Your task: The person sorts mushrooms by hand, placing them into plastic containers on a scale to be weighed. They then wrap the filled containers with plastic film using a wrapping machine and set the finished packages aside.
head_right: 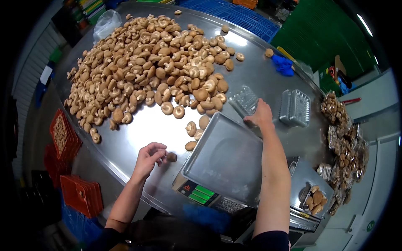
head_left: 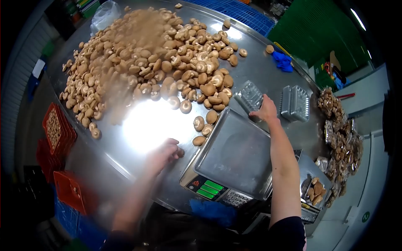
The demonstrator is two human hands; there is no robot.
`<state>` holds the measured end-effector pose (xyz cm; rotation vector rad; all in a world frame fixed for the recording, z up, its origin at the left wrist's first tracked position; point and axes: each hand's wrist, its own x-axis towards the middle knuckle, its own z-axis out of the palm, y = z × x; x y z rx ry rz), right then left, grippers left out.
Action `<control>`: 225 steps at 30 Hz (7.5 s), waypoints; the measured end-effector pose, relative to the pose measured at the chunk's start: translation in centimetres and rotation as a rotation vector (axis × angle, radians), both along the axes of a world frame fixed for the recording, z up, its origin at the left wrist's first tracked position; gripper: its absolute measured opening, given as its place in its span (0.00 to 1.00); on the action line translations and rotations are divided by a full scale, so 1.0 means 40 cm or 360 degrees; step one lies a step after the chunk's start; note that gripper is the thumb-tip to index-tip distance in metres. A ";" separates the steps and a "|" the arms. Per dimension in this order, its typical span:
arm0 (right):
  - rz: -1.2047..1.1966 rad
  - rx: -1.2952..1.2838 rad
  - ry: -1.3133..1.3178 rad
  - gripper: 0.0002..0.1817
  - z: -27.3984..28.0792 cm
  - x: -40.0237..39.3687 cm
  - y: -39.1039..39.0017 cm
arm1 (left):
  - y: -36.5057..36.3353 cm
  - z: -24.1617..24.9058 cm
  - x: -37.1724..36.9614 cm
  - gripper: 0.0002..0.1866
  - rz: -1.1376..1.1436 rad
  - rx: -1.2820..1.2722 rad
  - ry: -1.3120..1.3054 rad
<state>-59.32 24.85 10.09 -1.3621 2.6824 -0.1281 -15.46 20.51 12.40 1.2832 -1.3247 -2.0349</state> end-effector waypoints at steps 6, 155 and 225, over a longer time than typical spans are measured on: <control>0.0237 -0.0293 0.0068 0.50 0.098 0.061 -0.015 | -0.042 0.038 -0.006 0.21 -0.0168 -0.0045 0.0090; -0.0259 -0.1487 -0.0893 0.16 0.072 0.424 0.515 | 0.243 -0.001 -0.376 0.24 -0.0604 -0.1570 0.0300; -0.0957 -0.1264 0.0399 0.18 0.256 0.113 1.296 | 0.479 0.179 -0.467 0.18 -0.0522 -0.1209 0.0370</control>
